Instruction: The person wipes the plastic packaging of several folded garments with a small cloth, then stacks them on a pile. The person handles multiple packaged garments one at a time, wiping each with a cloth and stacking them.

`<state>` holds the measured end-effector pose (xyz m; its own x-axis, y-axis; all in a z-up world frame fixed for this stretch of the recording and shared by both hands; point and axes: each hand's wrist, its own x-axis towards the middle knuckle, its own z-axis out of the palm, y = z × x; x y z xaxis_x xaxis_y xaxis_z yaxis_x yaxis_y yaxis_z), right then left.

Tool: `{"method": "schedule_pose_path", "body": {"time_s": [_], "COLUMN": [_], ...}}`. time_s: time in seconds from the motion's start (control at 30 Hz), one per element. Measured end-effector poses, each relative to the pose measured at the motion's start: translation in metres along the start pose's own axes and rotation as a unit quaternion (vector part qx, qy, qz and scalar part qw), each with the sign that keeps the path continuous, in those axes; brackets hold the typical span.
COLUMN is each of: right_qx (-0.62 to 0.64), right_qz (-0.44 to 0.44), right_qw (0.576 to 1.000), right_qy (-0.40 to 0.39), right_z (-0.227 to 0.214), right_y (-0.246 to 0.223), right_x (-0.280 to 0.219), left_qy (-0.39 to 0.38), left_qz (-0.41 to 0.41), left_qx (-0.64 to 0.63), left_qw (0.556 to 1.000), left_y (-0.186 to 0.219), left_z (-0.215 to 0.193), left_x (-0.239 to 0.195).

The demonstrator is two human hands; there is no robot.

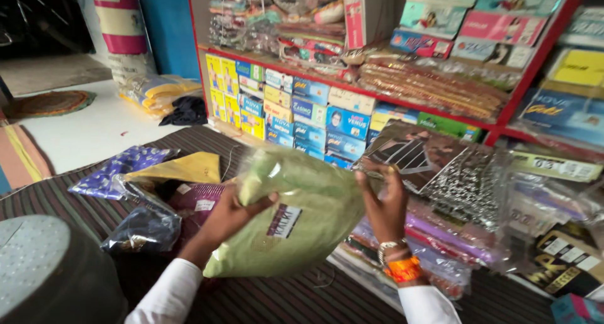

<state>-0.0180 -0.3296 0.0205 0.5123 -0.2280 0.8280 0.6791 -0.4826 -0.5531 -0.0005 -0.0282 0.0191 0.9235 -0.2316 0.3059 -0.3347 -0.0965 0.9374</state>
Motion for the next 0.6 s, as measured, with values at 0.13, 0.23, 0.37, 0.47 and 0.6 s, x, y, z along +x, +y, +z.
{"method": "schedule_pose_path", "body": {"time_s": [0.13,0.23,0.37,0.47,0.6], "right_qx": [0.054,0.155,0.195,0.293,0.264], "right_qz": [0.062,0.147,0.239,0.288,0.32], "right_qw": [0.995,0.974,0.95,0.91,0.901], "right_qy": [0.059,0.076,-0.045,-0.055,-0.128], "right_z": [-0.032,-0.045,-0.055,-0.057,-0.058], "right_y": [0.018,0.027,0.027,0.03,0.043], "right_x": [-0.007,-0.023,-0.04,-0.047,-0.056], "left_qy": [0.087,0.097,0.064,0.07,0.073], "left_qz": [-0.119,-0.097,-0.08,-0.09,-0.087], "left_qx": [-0.056,-0.136,-0.248,-0.276,-0.312], "left_qw": [0.988,0.981,0.963,0.954,0.943], "left_y": [0.025,0.041,0.056,0.056,0.053], "left_z": [0.005,0.016,0.025,0.028,0.026], "left_x": [0.005,0.004,0.003,0.0,-0.003]}}
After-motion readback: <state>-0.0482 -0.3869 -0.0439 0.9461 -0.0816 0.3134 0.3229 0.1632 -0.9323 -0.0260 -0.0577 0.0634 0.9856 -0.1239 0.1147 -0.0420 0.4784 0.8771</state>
